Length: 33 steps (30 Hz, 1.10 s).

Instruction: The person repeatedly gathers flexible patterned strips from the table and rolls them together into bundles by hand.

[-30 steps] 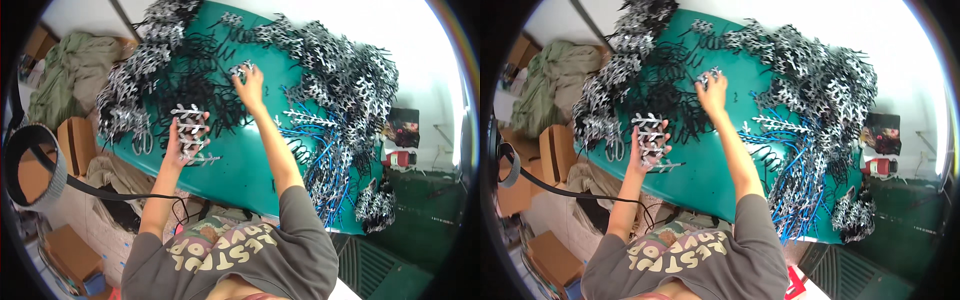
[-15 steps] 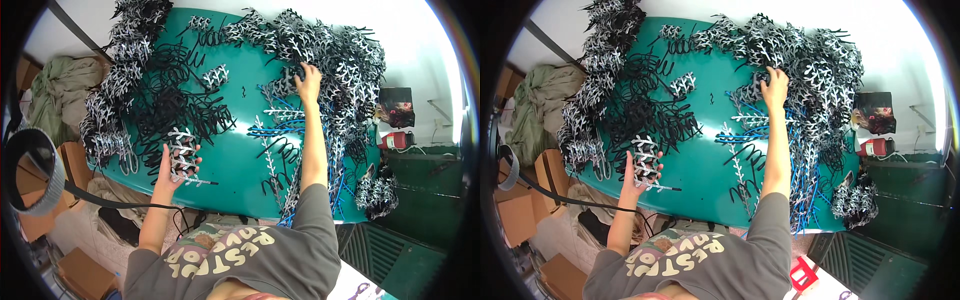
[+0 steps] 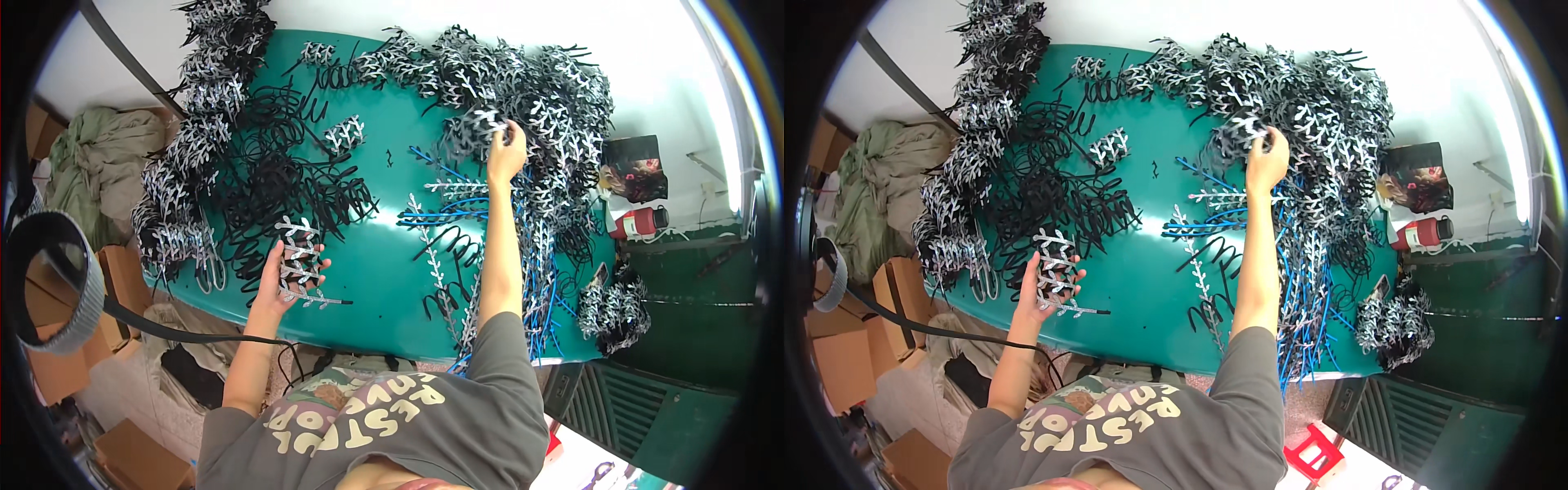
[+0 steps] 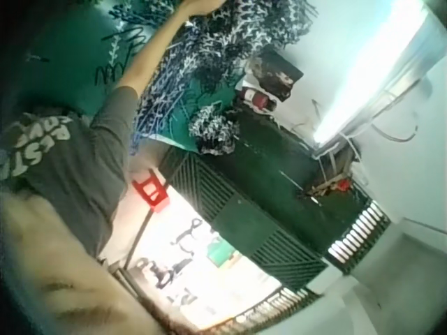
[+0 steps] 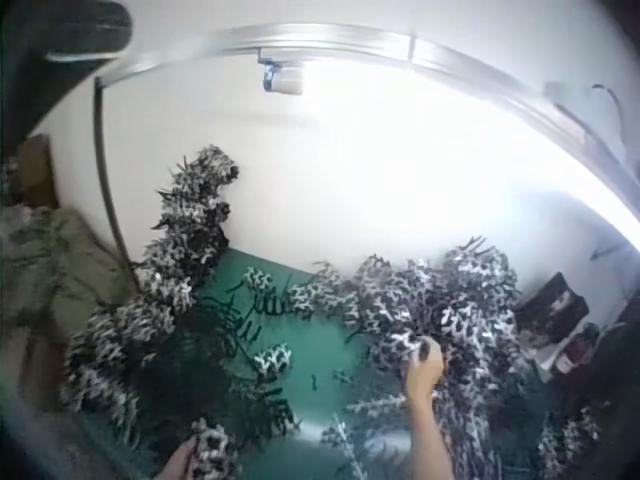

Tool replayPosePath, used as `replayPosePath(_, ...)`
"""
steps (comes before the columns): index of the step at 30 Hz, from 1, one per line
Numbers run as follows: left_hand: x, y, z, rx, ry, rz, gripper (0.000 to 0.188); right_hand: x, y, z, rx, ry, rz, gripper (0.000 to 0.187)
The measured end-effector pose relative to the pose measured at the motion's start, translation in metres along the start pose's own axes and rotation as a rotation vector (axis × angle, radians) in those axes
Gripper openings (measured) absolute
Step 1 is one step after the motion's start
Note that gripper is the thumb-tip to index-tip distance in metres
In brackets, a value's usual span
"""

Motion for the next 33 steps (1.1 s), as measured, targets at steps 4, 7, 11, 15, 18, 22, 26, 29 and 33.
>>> replayPosePath(4, 0.002, -0.002, 0.004, -0.014, -0.022, -0.021, 0.058, -0.023, 0.03, 0.009, 0.138, 0.052, 0.236, 0.024)
replayPosePath(7, 0.002, -0.005, 0.0, -0.057, -0.003, -0.008, 0.058, -0.017, 0.023, 0.008, -0.091, -0.001, 0.421, 0.025)
replayPosePath(11, -0.004, -0.008, 0.003, -0.065, 0.025, -0.046, 0.057, -0.014, 0.04, 0.02, -0.143, 0.015, 0.51, 0.025)
replayPosePath(15, -0.005, -0.016, 0.003, -0.097, 0.009, -0.11, 0.057, -0.007, 0.053, 0.044, -0.201, -0.508, -0.153, 0.032)
replayPosePath(18, -0.003, -0.026, -0.001, -0.19, 0.009, -0.074, 0.058, -0.041, 0.045, 0.099, -0.36, -0.761, -0.533, 0.035)
replayPosePath(22, 0.003, -0.057, 0.001, -0.27, -0.026, -0.253, 0.059, -0.123, 0.047, 0.159, -0.544, -0.763, -0.622, 0.042)
replayPosePath(26, 0.002, -0.08, 0.005, -0.336, -0.086, -0.308, 0.052, -0.187, 0.054, 0.206, -0.513, -0.573, -0.4, 0.062)
replayPosePath(29, -0.002, -0.069, 0.01, -0.23, -0.057, -0.298, 0.048, -0.214, 0.054, 0.226, -0.554, -0.432, -0.452, 0.075)
replayPosePath(33, -0.003, -0.072, 0.031, -0.319, -0.033, -0.269, 0.049, -0.236, 0.058, 0.247, -0.574, -0.626, -0.7, 0.078)
Point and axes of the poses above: each hand's wrist, its own z-axis away from the middle knuckle, its own y-axis out of the back of the hand, x = y × z, the point moved 8 cm from there along -z, towards the middle knuckle, and after that the axes turned 15 degrees about -z, right-handed, at the moved point
